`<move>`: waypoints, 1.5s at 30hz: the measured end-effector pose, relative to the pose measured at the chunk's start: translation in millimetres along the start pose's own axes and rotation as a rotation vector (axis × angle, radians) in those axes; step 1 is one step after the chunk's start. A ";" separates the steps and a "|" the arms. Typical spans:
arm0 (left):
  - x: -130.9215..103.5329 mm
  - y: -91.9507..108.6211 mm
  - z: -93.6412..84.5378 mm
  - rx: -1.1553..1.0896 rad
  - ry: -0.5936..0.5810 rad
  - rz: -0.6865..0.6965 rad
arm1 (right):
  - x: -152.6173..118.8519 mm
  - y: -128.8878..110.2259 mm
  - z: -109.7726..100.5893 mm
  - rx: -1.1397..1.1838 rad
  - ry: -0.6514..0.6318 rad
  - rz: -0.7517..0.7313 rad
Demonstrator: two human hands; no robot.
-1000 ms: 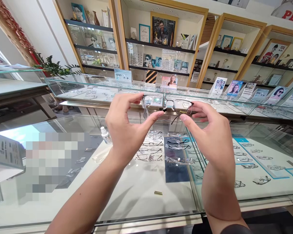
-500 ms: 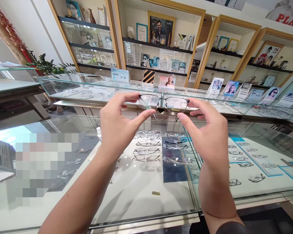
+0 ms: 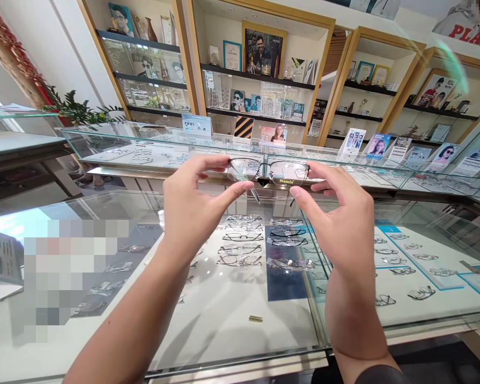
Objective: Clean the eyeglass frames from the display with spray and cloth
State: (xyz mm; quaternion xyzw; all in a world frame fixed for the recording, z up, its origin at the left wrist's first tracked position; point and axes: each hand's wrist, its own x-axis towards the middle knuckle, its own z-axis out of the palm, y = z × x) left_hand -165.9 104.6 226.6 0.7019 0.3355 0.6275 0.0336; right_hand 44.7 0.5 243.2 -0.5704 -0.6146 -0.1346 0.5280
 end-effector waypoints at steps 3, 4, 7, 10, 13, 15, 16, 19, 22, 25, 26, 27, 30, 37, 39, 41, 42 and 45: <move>0.2 -1.2 0.6 -0.010 0.007 0.004 | 0.2 0.2 -0.2 0.003 -0.001 0.005; 0.3 -2.1 1.0 -0.014 0.009 0.009 | 0.3 0.1 -0.3 0.003 -0.004 0.009; 1.3 -6.2 2.2 -0.028 0.010 0.028 | 0.3 -0.5 -0.5 0.016 -0.010 0.012; 2.3 -10.1 3.4 -0.039 0.003 0.036 | 0.1 -0.6 -0.6 0.025 -0.014 0.012; 2.0 -10.7 4.2 -0.027 0.000 0.045 | 0.1 0.9 -0.6 0.025 -0.022 0.014; 0.7 -8.3 4.3 -0.002 0.025 0.066 | 0.2 2.6 -0.2 0.028 -0.045 0.030; -0.2 -6.2 4.2 0.014 0.046 0.080 | 0.3 3.5 0.1 0.028 -0.062 0.044; -3.4 1.7 3.4 0.070 0.104 0.130 | 0.7 5.4 1.3 0.025 -0.111 0.086; -6.0 8.2 2.8 0.111 0.122 0.165 | 1.1 6.3 2.4 0.019 -0.128 0.106; -7.2 10.5 3.0 0.124 0.125 0.178 | 1.5 7.3 3.0 0.016 -0.129 0.109; -7.4 10.6 3.1 0.126 0.127 0.181 | 1.7 7.7 3.1 0.016 -0.130 0.111; -7.6 10.6 3.2 0.128 0.128 0.185 | 1.8 8.2 3.2 0.017 -0.131 0.113; -8.3 10.3 3.3 0.125 0.134 0.216 | 2.4 9.1 3.4 0.022 -0.137 0.124; -9.4 10.1 4.2 0.169 0.141 0.237 | 3.2 9.4 3.6 0.035 -0.163 0.142; -9.4 10.0 4.5 0.157 0.141 0.235 | 3.0 9.2 3.5 0.037 -0.163 0.145; -9.2 9.5 4.9 0.129 0.143 0.229 | 2.7 9.0 3.4 0.038 -0.159 0.145; -9.0 8.9 5.3 0.110 0.143 0.226 | 2.6 8.8 3.5 0.038 -0.155 0.144; -7.6 6.0 7.1 0.049 0.154 0.228 | 2.5 8.8 3.8 0.037 -0.135 0.140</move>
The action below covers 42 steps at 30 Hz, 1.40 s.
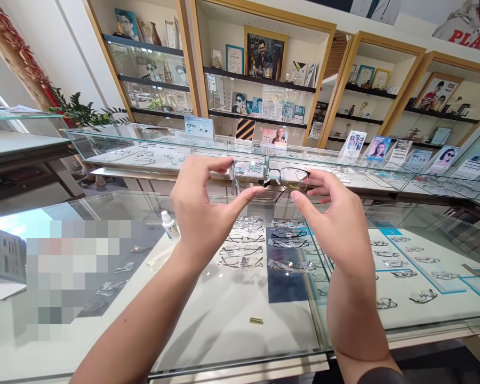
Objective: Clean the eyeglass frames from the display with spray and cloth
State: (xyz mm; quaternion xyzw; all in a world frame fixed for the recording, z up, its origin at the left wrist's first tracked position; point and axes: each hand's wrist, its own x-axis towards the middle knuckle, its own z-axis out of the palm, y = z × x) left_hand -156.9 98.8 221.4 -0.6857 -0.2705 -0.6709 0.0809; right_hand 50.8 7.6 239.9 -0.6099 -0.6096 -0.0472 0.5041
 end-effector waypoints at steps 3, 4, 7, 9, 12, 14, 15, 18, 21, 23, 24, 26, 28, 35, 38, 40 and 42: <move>0.4 -3.9 3.0 -0.042 0.020 -0.011 | 0.6 0.3 0.1 0.004 0.018 0.002; 0.5 -5.0 3.9 -0.050 0.023 -0.015 | 0.8 0.5 0.0 0.007 0.022 0.002; 0.2 -6.6 5.3 -0.062 0.022 -0.021 | 1.0 1.4 -0.1 0.014 0.024 -0.001; -0.6 -7.1 5.5 -0.073 0.022 -0.013 | 1.1 2.3 0.0 0.019 0.025 -0.006; -2.7 -7.8 6.2 -0.084 0.024 0.015 | 1.4 3.7 0.6 0.024 0.019 -0.007; -4.3 -8.5 7.2 -0.060 0.032 0.033 | 1.7 4.6 1.2 0.024 0.010 -0.002; -5.1 -8.7 7.8 -0.044 0.038 0.040 | 1.9 5.0 1.5 0.023 0.006 0.000; -6.6 -8.6 9.4 -0.014 0.051 0.053 | 2.3 6.1 2.2 0.025 0.005 -0.002; -7.3 -7.1 10.0 -0.011 0.052 0.052 | 2.4 6.9 2.7 0.033 0.002 -0.004; -7.5 -6.0 10.0 -0.005 0.054 0.049 | 2.6 7.1 3.1 0.037 -0.004 0.002; -7.7 -5.6 10.1 -0.001 0.055 0.049 | 2.8 7.2 3.3 0.037 -0.009 0.007; -7.9 -5.2 10.3 0.009 0.057 0.050 | 3.2 7.1 3.6 0.035 -0.021 0.019; -7.9 -5.6 10.6 0.016 0.058 0.053 | 3.5 7.0 3.6 0.030 -0.031 0.028; -2.1 -17.5 9.7 -0.036 0.040 0.060 | 1.5 3.8 1.9 0.033 0.018 -0.022; 1.2 -28.4 10.4 -0.095 0.026 -0.006 | 0.3 1.1 2.4 0.048 0.047 -0.076; 2.7 -35.9 11.9 -0.149 0.014 -0.059 | -0.4 -0.4 3.3 0.060 0.062 -0.113; 3.6 -42.2 13.9 -0.207 -0.005 -0.110 | -1.0 -1.4 4.4 0.070 0.075 -0.144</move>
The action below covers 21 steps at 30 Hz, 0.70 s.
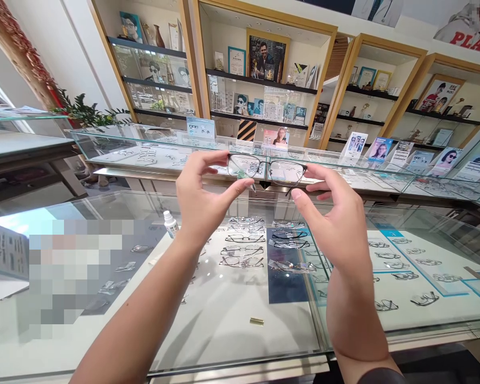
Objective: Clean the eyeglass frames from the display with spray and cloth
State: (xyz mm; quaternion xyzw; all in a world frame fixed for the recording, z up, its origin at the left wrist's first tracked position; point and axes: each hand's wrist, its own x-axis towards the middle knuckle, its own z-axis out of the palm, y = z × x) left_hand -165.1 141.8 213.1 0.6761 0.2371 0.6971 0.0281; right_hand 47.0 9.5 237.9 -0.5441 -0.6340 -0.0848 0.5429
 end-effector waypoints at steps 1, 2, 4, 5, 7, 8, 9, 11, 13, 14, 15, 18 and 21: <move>0.6 -2.6 0.5 -0.025 -0.010 -0.026 | -0.3 -0.4 0.4 0.005 0.005 -0.014; 1.0 -4.7 1.1 -0.045 -0.018 -0.050 | -0.5 -0.7 0.7 0.009 0.009 -0.028; 1.4 -7.8 2.3 -0.080 -0.033 -0.088 | -1.0 -1.6 0.8 0.017 0.010 -0.046; 1.4 -8.9 2.9 -0.096 -0.039 -0.101 | -1.1 -2.1 0.7 0.020 0.006 -0.047; 1.1 -10.5 4.1 -0.127 -0.046 -0.118 | -1.3 -3.3 0.1 0.024 -0.003 -0.037; 1.0 -11.0 4.6 -0.139 -0.047 -0.124 | -1.3 -3.9 -0.1 0.025 -0.008 -0.030; 0.8 -11.4 5.1 -0.148 -0.047 -0.132 | -1.2 -4.3 -0.3 0.026 -0.012 -0.023; 0.6 -11.5 5.7 -0.154 -0.053 -0.146 | -1.2 -5.0 -0.5 0.026 -0.014 -0.019; 0.3 -10.6 6.0 -0.150 -0.062 -0.153 | -1.3 -5.3 -0.3 0.023 -0.011 -0.016; 0.0 -9.7 6.1 -0.145 -0.066 -0.152 | -1.4 -5.4 -0.1 0.022 -0.009 -0.014; -0.5 -8.6 6.2 -0.137 -0.069 -0.150 | -1.4 -5.4 0.1 0.021 -0.007 -0.010; -3.7 -3.1 7.5 -0.091 -0.055 -0.132 | -1.1 -4.8 1.0 0.029 -0.007 0.023; -8.6 4.7 9.8 -0.021 -0.005 -0.065 | 0.6 -2.2 2.8 0.049 -0.009 0.080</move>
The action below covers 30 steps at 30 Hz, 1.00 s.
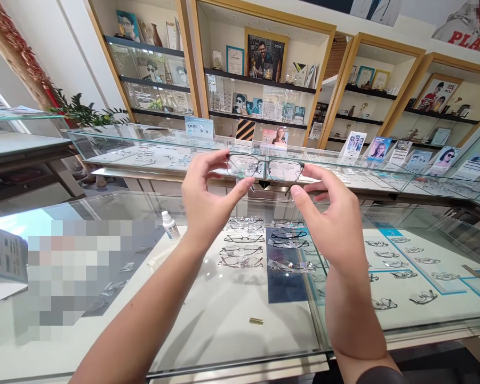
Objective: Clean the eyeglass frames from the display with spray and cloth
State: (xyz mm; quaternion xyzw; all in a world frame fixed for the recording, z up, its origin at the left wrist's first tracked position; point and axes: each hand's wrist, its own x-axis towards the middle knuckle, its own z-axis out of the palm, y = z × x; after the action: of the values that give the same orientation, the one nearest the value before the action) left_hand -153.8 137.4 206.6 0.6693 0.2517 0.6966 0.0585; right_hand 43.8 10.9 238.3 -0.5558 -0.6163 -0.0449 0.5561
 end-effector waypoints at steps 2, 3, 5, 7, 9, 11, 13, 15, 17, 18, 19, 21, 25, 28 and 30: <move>-3.1 5.2 1.5 0.045 0.037 0.074 | 2.1 2.8 1.5 0.019 0.009 0.027; -4.1 7.4 2.0 0.065 0.051 0.110 | 3.2 4.2 2.3 0.028 0.016 0.035; -5.3 10.8 2.4 0.102 0.067 0.158 | 4.9 6.3 3.7 0.041 0.030 0.041; -5.5 12.2 2.4 0.136 0.080 0.174 | 5.8 7.3 4.7 0.059 0.035 0.042; -5.5 12.2 2.3 0.153 0.097 0.188 | 5.6 7.3 5.3 0.085 0.043 0.040; -5.7 11.7 2.3 0.150 0.108 0.209 | 4.9 6.9 5.8 0.110 0.056 0.036; -6.1 11.3 2.7 0.144 0.103 0.209 | 4.0 6.5 6.2 0.120 0.067 0.033; -6.7 10.9 3.4 0.136 0.095 0.188 | 3.1 5.7 6.4 0.108 0.073 0.029; -7.1 9.4 4.5 0.109 0.084 0.160 | 2.1 4.2 6.3 0.077 0.082 0.023; -7.2 8.2 5.1 0.089 0.077 0.149 | 1.6 3.1 6.0 0.060 0.087 0.020; -7.1 6.7 5.8 0.066 0.068 0.135 | 1.0 1.8 5.7 0.046 0.092 0.017; -6.6 3.2 7.4 0.021 0.048 0.100 | 0.0 -0.7 5.0 0.032 0.097 0.009; -5.4 -2.1 10.1 -0.049 0.026 0.050 | -1.3 -4.4 3.9 0.059 0.107 -0.008; -5.2 -3.3 10.6 -0.039 0.023 0.042 | -0.9 -4.2 3.9 0.071 0.116 0.001; -5.6 -2.9 10.0 -0.010 0.030 0.053 | 1.2 -1.3 5.0 0.089 0.122 0.009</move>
State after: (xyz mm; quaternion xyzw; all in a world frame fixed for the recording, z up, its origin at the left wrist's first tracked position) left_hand -144.4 140.3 200.1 0.6647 0.2314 0.7092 0.0397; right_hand 39.9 14.5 238.0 -0.5297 -0.5803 -0.0487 0.6167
